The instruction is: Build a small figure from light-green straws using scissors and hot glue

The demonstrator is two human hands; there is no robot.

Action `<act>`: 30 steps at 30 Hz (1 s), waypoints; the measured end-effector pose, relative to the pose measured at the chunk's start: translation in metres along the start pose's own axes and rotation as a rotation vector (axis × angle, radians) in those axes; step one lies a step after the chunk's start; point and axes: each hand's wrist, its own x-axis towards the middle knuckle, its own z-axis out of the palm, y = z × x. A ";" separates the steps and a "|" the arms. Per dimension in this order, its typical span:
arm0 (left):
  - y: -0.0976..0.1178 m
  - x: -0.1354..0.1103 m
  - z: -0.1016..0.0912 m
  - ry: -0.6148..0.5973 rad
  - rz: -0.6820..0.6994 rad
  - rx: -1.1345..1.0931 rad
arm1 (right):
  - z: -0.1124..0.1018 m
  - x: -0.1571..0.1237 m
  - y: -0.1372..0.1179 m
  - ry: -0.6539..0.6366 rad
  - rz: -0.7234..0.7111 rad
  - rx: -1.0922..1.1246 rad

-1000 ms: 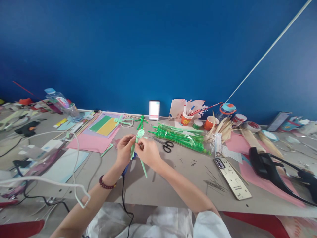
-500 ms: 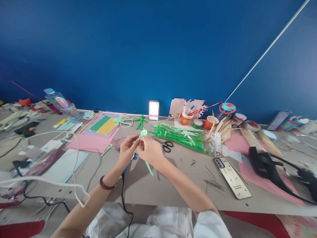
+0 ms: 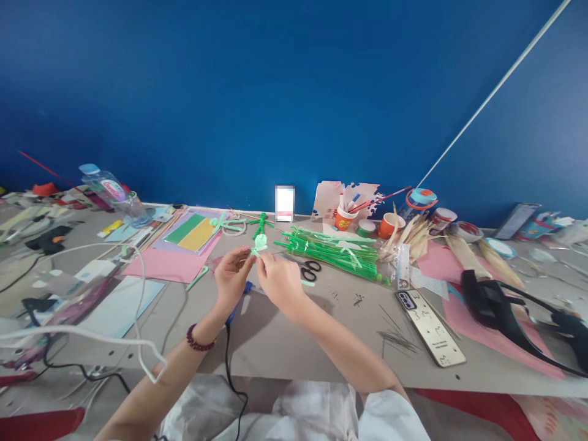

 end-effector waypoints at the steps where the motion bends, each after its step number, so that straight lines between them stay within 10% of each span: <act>1: 0.000 -0.001 0.000 -0.006 0.005 0.016 | 0.001 -0.001 -0.001 0.007 0.006 -0.021; 11: 0.005 0.001 0.001 -0.065 0.071 0.098 | -0.001 -0.002 -0.007 -0.018 -0.007 0.082; 21: 0.008 0.014 0.016 -0.157 -0.232 -0.120 | -0.010 -0.001 0.016 0.000 0.044 0.191; 30: 0.012 0.040 0.039 -0.286 0.056 0.113 | -0.029 0.014 0.023 0.042 0.056 0.025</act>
